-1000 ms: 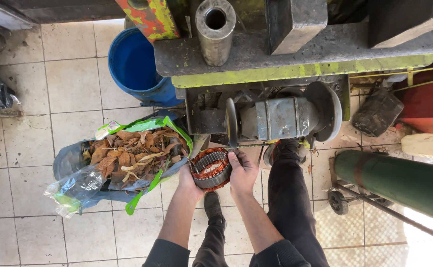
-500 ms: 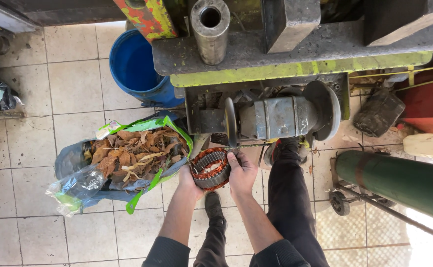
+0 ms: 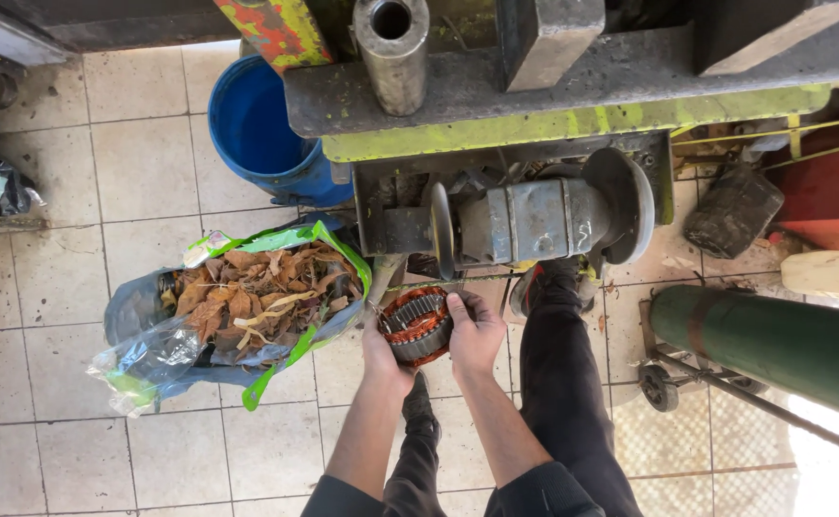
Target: Inspecting the copper windings and internal structure of an electric motor stator.
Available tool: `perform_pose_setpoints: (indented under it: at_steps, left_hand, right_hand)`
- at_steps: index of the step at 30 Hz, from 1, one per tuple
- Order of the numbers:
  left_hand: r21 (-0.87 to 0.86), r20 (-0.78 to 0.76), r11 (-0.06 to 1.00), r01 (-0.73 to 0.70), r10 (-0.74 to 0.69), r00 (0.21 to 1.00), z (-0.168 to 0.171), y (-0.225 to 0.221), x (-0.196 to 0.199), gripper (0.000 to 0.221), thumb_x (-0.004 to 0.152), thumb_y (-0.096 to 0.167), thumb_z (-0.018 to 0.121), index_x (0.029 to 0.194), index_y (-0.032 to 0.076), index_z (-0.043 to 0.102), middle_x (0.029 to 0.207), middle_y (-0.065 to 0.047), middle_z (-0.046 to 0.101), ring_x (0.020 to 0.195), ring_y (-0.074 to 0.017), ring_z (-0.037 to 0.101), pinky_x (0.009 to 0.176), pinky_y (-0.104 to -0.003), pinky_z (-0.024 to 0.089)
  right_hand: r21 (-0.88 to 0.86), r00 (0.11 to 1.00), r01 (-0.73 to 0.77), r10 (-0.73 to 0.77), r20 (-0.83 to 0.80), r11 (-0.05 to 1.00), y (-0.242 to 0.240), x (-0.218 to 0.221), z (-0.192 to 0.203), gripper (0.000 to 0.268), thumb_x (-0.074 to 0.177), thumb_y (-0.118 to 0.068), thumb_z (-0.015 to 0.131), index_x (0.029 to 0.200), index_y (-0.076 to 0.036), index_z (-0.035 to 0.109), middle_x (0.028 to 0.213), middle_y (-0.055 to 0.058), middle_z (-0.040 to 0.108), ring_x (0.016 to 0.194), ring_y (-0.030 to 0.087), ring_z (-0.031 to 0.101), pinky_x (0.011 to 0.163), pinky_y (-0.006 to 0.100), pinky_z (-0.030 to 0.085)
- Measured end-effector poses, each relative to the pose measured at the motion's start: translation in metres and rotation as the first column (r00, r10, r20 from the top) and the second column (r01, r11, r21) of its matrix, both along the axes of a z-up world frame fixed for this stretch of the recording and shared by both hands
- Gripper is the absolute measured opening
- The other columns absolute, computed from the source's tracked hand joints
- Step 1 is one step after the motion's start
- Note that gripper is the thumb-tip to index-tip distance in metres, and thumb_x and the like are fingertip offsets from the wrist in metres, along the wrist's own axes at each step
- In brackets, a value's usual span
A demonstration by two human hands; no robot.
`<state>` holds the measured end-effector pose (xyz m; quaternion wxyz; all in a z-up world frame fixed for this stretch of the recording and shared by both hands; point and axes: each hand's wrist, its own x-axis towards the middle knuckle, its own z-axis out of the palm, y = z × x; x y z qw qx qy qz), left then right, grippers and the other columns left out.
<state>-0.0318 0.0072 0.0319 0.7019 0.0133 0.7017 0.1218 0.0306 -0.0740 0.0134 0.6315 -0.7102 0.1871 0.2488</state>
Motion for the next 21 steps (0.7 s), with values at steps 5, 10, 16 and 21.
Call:
perform_pose_setpoints:
  at_steps: [5, 10, 16, 21]
  left_hand:
    - [0.009, -0.029, 0.999, -0.032, 0.032, 0.999, -0.016, 0.001, -0.001, 0.051, 0.094, 0.06, 0.056, 0.109, 0.012, 0.068, 0.093, -0.014, 0.07, 0.081, -0.035, 0.072, 0.071, -0.05, 0.063]
    - [-0.03, -0.097, 1.0, 0.0, -0.003, 0.995, -0.056, 0.011, -0.013, 0.047, 0.091, 0.056, 0.061, 0.105, 0.011, 0.061, 0.092, -0.015, 0.064, 0.079, -0.035, 0.069, 0.066, -0.052, 0.063]
    - [-0.022, -0.123, 1.0, 0.006, -0.008, 0.992, -0.064, 0.014, -0.022, 0.044, 0.086, 0.056, 0.061, 0.102, 0.015, 0.062, 0.091, -0.009, 0.065, 0.076, -0.031, 0.07, 0.065, -0.05, 0.062]
    - [-0.043, -0.105, 0.999, -0.009, 0.004, 0.994, -0.006, 0.017, 0.006, 0.047, 0.091, 0.055, 0.058, 0.105, 0.01, 0.058, 0.093, -0.011, 0.061, 0.08, -0.0334, 0.068, 0.065, -0.05, 0.062]
  right_hand:
    - [-0.059, 1.0, -0.013, 0.013, 0.007, 0.998, 0.003, -0.001, 0.0, 0.005, 0.09, -0.015, 0.08, 0.091, -0.01, 0.079, 0.077, 0.003, 0.07, 0.073, 0.011, 0.059, 0.068, 0.027, 0.052]
    - [-0.025, 0.998, -0.051, 0.052, 0.046, 0.998, 0.008, -0.002, 0.003, 0.009, 0.09, -0.015, 0.08, 0.091, -0.007, 0.078, 0.084, 0.005, 0.072, 0.078, 0.01, 0.06, 0.071, 0.027, 0.052]
    - [-0.028, 0.991, -0.096, 0.099, 0.089, 0.995, 0.001, -0.005, 0.013, 0.013, 0.086, -0.016, 0.085, 0.088, -0.006, 0.077, 0.09, 0.009, 0.072, 0.084, 0.013, 0.064, 0.079, 0.031, 0.055]
    - [0.012, 0.987, -0.127, 0.125, 0.106, 0.992, -0.002, -0.002, 0.012, 0.015, 0.09, -0.02, 0.081, 0.095, -0.006, 0.078, 0.091, 0.008, 0.072, 0.085, 0.012, 0.064, 0.079, 0.031, 0.056]
